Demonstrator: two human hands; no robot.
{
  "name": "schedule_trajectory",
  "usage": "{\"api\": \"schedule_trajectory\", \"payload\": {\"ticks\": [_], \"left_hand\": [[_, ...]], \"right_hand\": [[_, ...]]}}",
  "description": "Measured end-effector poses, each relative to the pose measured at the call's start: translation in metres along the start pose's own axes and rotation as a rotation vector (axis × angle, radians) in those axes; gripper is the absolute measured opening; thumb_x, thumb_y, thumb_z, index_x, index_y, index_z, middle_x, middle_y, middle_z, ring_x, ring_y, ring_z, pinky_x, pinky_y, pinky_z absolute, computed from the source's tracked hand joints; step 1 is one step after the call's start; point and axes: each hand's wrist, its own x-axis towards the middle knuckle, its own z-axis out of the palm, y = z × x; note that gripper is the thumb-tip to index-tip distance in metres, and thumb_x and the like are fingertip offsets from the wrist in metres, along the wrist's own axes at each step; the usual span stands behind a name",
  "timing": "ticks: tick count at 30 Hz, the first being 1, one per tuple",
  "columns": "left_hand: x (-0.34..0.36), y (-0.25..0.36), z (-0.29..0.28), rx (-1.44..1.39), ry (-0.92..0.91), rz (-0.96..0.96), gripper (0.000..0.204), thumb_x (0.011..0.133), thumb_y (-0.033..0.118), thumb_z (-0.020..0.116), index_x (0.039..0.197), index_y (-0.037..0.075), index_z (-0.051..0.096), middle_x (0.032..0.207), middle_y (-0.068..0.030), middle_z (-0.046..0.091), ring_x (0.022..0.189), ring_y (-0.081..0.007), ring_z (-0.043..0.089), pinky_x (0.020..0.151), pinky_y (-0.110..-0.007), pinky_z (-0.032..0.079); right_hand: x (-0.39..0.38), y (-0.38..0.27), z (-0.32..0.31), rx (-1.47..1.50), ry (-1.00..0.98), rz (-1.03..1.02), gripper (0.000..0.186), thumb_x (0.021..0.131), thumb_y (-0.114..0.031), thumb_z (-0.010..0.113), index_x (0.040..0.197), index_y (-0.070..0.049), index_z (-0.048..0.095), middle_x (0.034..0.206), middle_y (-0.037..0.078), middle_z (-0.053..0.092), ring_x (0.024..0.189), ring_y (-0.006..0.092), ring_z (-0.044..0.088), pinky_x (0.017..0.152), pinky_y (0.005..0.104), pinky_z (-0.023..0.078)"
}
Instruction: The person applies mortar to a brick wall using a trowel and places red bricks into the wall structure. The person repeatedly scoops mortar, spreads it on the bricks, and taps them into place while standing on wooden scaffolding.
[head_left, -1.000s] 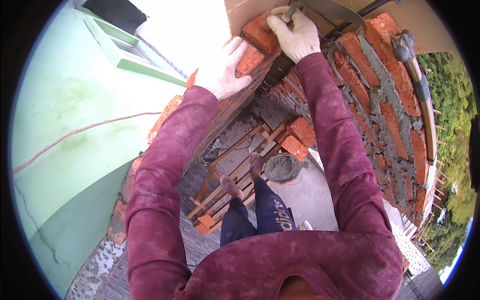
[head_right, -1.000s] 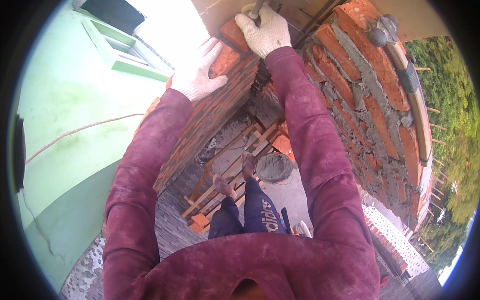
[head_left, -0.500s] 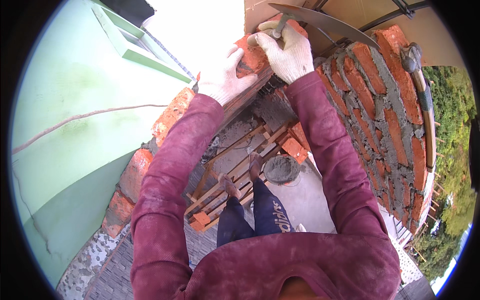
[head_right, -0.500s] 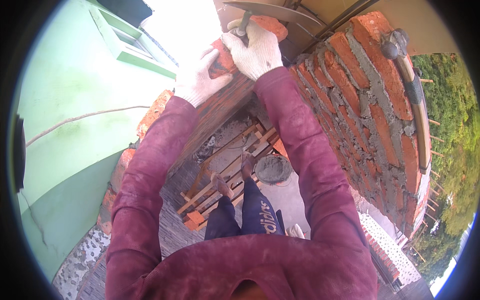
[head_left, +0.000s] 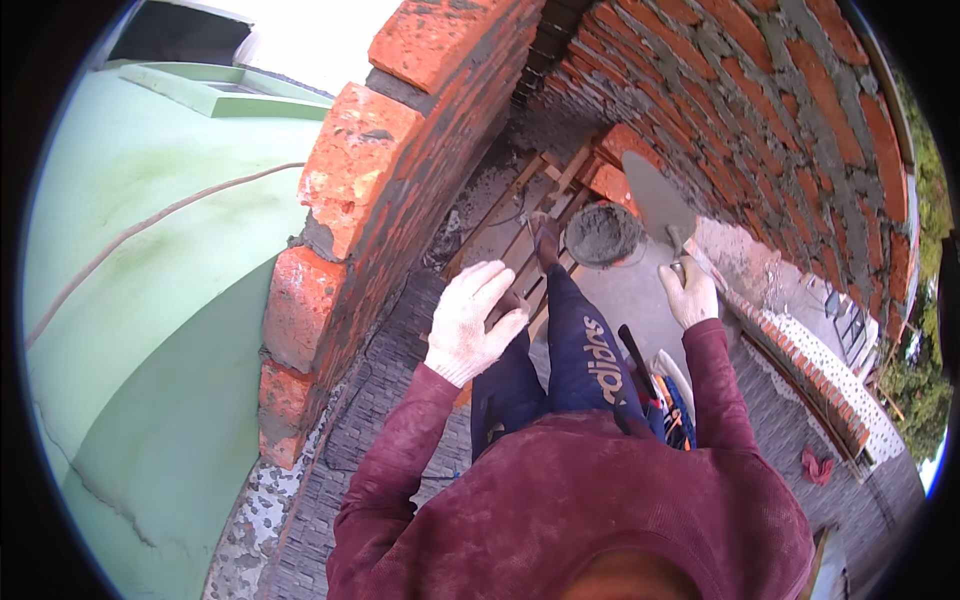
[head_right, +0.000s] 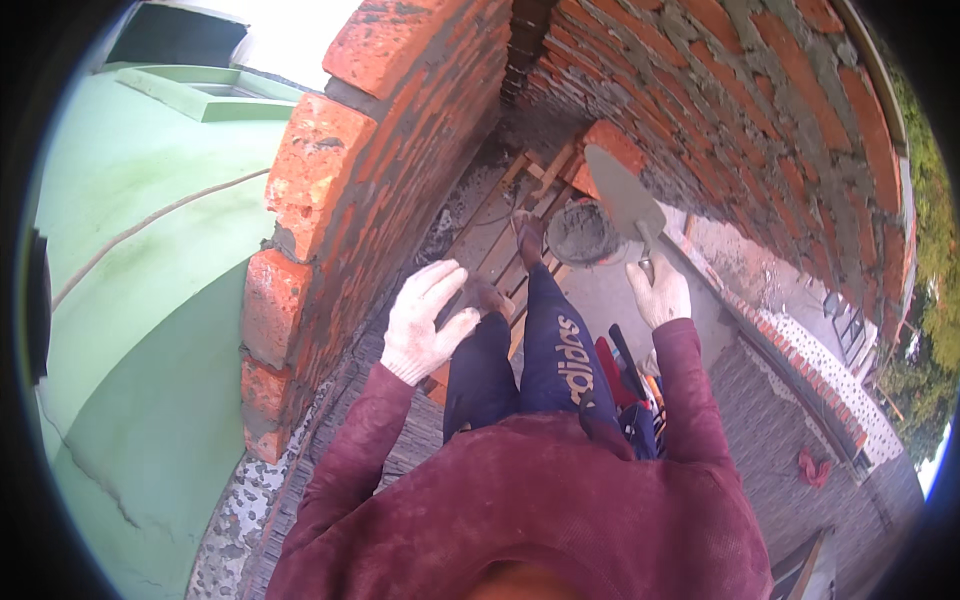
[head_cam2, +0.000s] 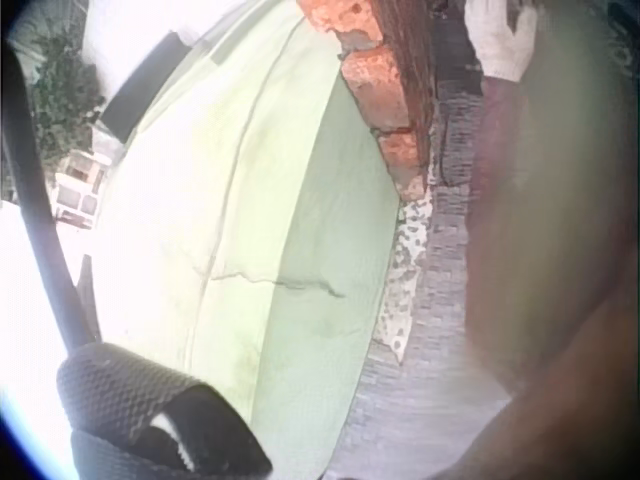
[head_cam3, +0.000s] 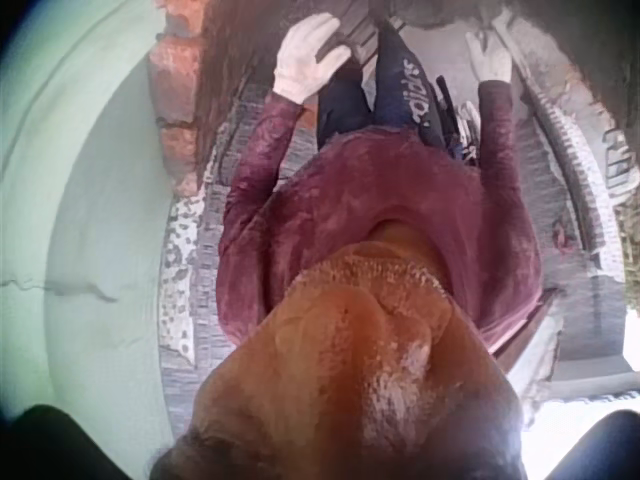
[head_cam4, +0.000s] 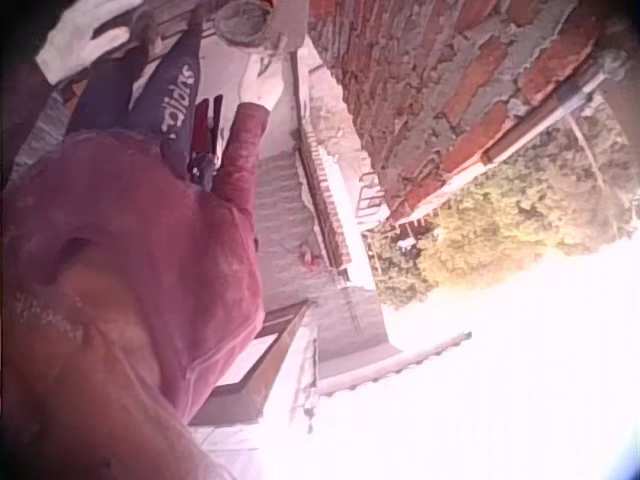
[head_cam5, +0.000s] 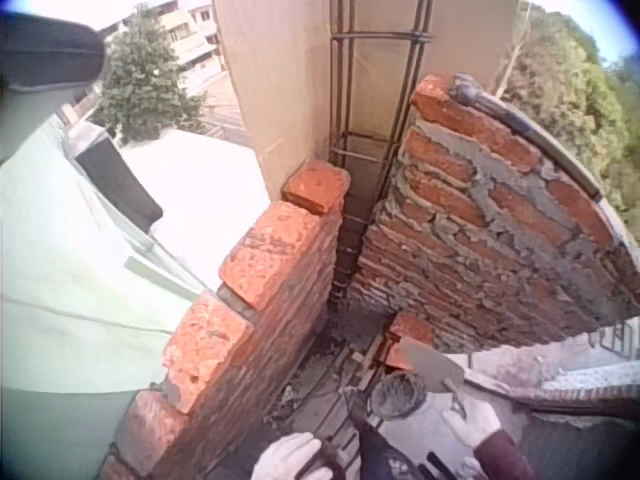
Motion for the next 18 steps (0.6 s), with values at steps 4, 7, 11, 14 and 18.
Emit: {"api": "schedule_trajectory", "payload": {"ticks": [4, 7, 11, 14, 18], "left_hand": [[-0.151, -0.068, 0.087, -0.010, -0.645, -0.508, 0.073, 0.097, 0.054, 0.065, 0.146, 0.001, 0.059, 0.153, -0.0214, 0.054, 0.143, -0.0397, 0.047, 0.119, -0.047, 0.039], [-0.221, -0.099, 0.142, 0.032, -0.960, -0.757, 0.098, 0.092, 0.069, 0.062, 0.163, 0.006, 0.037, 0.169, -0.0258, 0.029, 0.155, -0.0453, 0.029, 0.126, -0.047, 0.031], [-0.226, -0.106, 0.173, 0.125, -0.938, -0.762, 0.100, 0.089, 0.068, 0.065, 0.165, 0.012, 0.034, 0.172, -0.0259, 0.020, 0.157, -0.0489, 0.022, 0.127, -0.054, 0.026], [-0.233, -0.126, 0.201, 0.218, -0.937, -0.727, 0.093, 0.088, 0.062, 0.067, 0.163, 0.013, 0.041, 0.172, -0.0238, 0.023, 0.157, -0.0474, 0.024, 0.127, -0.059, 0.022], [-0.231, -0.135, 0.220, 0.255, -0.872, -0.613, 0.078, 0.089, 0.057, 0.068, 0.150, 0.009, 0.057, 0.163, -0.0197, 0.042, 0.150, -0.0452, 0.036, 0.124, -0.055, 0.031]], "right_hand": [[-0.064, 0.081, 0.068, -0.291, -0.298, 0.243, 0.043, 0.093, -0.027, 0.065, 0.124, 0.001, 0.061, 0.106, 0.029, 0.073, 0.104, 0.0449, 0.071, 0.091, 0.0548, 0.054], [-0.056, 0.103, 0.101, -0.328, -0.485, 0.259, 0.041, 0.093, -0.018, 0.063, 0.129, 0.001, 0.058, 0.109, 0.028, 0.074, 0.108, 0.0436, 0.071, 0.093, 0.0535, 0.056], [-0.004, 0.150, 0.168, -0.664, -0.464, 0.253, 0.036, 0.098, -0.013, 0.060, 0.132, -0.003, 0.062, 0.116, 0.022, 0.075, 0.108, 0.0342, 0.075, 0.089, 0.0470, 0.061], [0.067, 0.161, 0.203, -0.740, -0.341, 0.137, 0.035, 0.098, -0.011, 0.059, 0.132, -0.006, 0.064, 0.118, 0.020, 0.075, 0.107, 0.0327, 0.076, 0.088, 0.0449, 0.063], [0.145, 0.194, 0.229, -0.790, -0.270, 0.056, 0.029, 0.101, -0.013, 0.055, 0.126, -0.006, 0.067, 0.119, 0.018, 0.074, 0.104, 0.0345, 0.076, 0.085, 0.0456, 0.063]]}}
